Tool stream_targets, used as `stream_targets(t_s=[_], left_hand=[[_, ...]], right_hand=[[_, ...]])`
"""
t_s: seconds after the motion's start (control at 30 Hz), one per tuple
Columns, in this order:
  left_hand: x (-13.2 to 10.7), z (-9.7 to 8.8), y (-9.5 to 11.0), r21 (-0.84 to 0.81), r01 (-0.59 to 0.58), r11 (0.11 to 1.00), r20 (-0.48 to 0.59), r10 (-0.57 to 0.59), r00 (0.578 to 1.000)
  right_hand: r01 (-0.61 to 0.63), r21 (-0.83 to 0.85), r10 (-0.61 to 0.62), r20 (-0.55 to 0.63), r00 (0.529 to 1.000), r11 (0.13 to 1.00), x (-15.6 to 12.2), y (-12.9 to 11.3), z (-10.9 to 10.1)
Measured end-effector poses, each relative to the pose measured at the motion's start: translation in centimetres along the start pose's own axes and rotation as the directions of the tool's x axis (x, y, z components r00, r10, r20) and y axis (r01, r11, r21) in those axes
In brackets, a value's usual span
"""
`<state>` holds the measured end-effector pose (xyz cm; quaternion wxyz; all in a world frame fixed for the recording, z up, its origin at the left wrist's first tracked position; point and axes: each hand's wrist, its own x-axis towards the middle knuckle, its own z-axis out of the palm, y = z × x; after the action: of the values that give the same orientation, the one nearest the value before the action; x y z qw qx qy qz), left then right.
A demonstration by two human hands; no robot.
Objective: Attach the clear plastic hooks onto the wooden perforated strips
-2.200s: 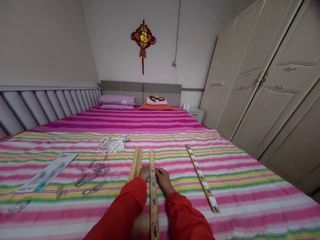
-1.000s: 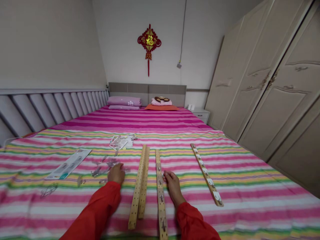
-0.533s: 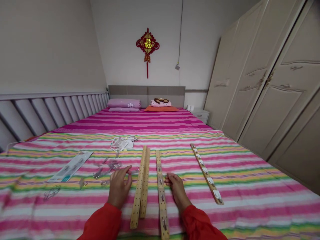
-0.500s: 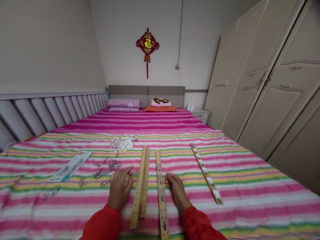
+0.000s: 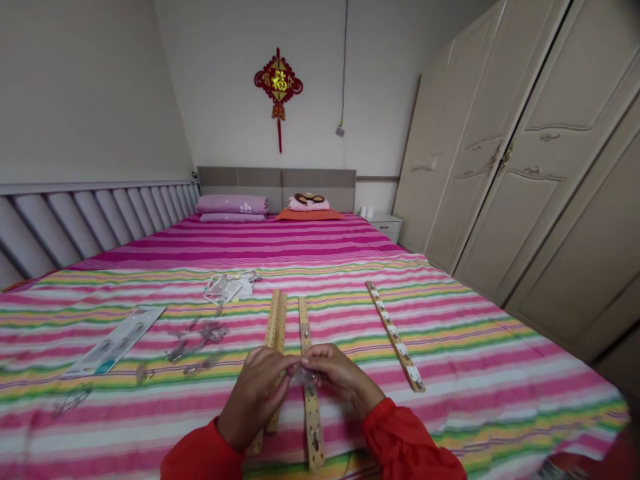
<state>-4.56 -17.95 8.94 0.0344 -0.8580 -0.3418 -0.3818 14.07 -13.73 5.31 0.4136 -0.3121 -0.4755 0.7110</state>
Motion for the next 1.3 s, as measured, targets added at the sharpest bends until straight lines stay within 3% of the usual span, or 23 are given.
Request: stream_targets(t_s=[0.2,0.3,0.37,0.43,0.53,0.6,0.67,0.73,0.83,1.03,1.3], left_hand=[[0.4,1.2,-0.9,-0.07,-0.011,0.997,0.038,0.014,0.999],[1.0,2.2,-1.7,-0.149,0.105,0.983,0.046,-0.099,0.994],[1.4,3.2,-2.5,-0.238,0.248,0.939,0.045,-0.245,0.969],[1.9,4.3,-3.5,-0.372,0.432,0.822,0.071,-0.439,0.896],[2.6,6.3,-5.1,-0.573,0.668,0.475,0.241,-0.682,0.691],[3.1,7.5,-6.2,-0.626,0.738,0.252,0.373,-0.734,0.567],[3.7,8.7,-7.1,-0.653,0.747,0.125,0.437,-0.743,0.506],[4.5,9.9,-8.1,-0.693,0.718,0.059,0.445,-0.749,0.491],[5.7,11.3,-9.7,-0.734,0.679,0.027,0.409,-0.78,0.474],[7.4,13.7,-12.4,-0.658,0.747,0.093,0.354,-0.837,0.416],[6.9,16.6,-14.6,-0.581,0.788,0.204,0.281,-0.858,0.429]], right_hand=[[-0.016,0.002,0.016,0.034,0.999,1.0,-0.2,-0.4,-1.5],[-0.021,0.035,0.019,0.047,0.999,0.999,0.3,-0.3,-2.0],[-0.004,0.065,0.003,0.015,1.0,0.998,1.0,0.0,-2.4],[0.018,0.086,-0.013,-0.05,0.999,0.996,2.0,0.3,-2.8],[0.035,0.119,-0.016,-0.158,0.987,0.992,3.9,0.7,-3.4],[0.057,0.137,-0.025,-0.223,0.975,0.989,5.3,0.9,-3.8],[0.091,0.116,-0.057,-0.269,0.961,0.989,6.6,1.1,-4.2],[0.122,0.076,-0.094,-0.303,0.948,0.99,7.9,1.2,-4.6],[0.138,0.018,-0.121,-0.374,0.92,0.99,9.6,1.4,-5.4],[0.165,-0.038,-0.163,-0.492,0.855,0.985,12.3,2.0,-6.7],[0.194,-0.012,-0.17,-0.533,0.829,0.981,14.3,3.8,-7.6]])
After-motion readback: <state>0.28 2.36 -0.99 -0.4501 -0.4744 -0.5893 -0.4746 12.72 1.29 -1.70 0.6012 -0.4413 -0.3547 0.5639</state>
